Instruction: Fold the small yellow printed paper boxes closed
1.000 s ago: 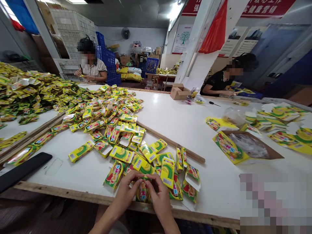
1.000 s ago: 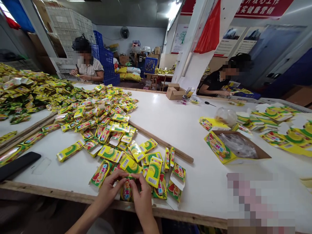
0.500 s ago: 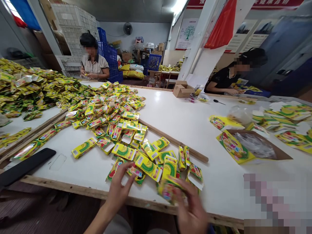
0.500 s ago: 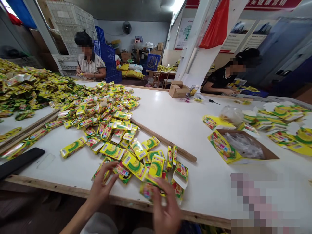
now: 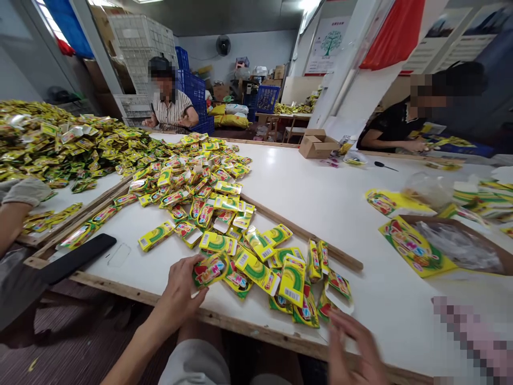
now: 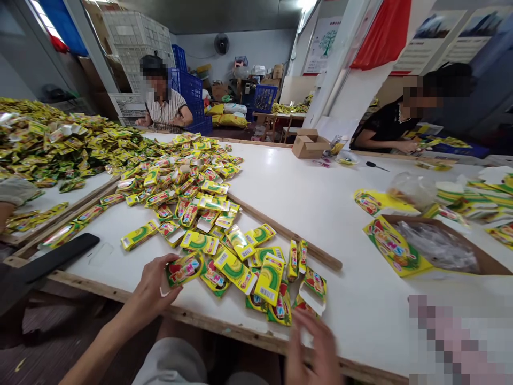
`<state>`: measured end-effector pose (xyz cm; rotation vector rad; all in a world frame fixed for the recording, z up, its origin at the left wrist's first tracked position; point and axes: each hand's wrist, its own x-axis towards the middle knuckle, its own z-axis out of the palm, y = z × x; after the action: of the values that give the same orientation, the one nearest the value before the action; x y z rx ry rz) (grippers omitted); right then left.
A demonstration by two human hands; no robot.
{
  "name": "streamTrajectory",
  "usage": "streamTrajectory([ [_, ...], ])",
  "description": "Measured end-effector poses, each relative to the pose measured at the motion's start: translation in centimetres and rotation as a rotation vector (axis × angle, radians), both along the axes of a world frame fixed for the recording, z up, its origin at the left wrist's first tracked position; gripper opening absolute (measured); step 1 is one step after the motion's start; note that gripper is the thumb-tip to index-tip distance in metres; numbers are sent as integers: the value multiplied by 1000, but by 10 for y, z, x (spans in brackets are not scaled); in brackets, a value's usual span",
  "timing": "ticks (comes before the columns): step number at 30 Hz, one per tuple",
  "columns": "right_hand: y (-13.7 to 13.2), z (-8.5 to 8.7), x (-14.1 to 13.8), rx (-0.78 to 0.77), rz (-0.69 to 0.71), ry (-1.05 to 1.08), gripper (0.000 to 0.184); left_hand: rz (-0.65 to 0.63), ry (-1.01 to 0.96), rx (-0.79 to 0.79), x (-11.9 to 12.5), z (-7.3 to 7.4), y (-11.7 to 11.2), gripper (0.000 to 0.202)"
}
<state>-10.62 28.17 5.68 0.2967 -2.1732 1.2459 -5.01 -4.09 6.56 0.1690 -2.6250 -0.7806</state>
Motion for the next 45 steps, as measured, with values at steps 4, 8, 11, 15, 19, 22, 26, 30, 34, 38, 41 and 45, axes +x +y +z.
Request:
streamTrajectory([
  [4, -87, 21, -14, 178, 414, -90, 29, -364, -42, -115, -7, 31, 15, 61],
  [8, -124, 19, -23, -65, 696, -418, 36, -369, 82, -7, -16, 26, 34, 52],
  [11, -127, -3, -21, -413, 687, -575, 36, -101, 217, 394, -22, 4, 48, 46],
  [15, -122, -28, -11, -518, 643, -593, 38, -168, 43, 862, -25, -24, 63, 43],
  [19, -113, -34, -11, -379, 623, -569, 34, -226, -71, 922, -24, -35, 63, 37],
  [22, -108, -32, -20, -208, 582, -513, 22, -237, -141, 905, -23, -35, 57, 27],
  [26, -109, -28, -33, -144, 576, -457, 21, -202, -105, 892, -26, -35, 53, 22],
  [30, -113, -37, -33, -354, 536, -509, 26, -209, -87, 928, -30, -37, 56, 23],
  [34, -113, -44, -25, -446, 526, -572, 24, -218, -73, 973, -30, -42, 55, 22],
  [38, -113, -37, -24, -265, 568, -502, 18, -212, -72, 968, -32, -44, 52, 20],
  [41, -116, -32, -29, -137, 597, -436, 16, -174, -67, 956, -35, -42, 54, 18],
  [45, -119, -34, -31, -194, 554, -392, 16, -162, 12, 977, -38, -35, 59, 22],
])
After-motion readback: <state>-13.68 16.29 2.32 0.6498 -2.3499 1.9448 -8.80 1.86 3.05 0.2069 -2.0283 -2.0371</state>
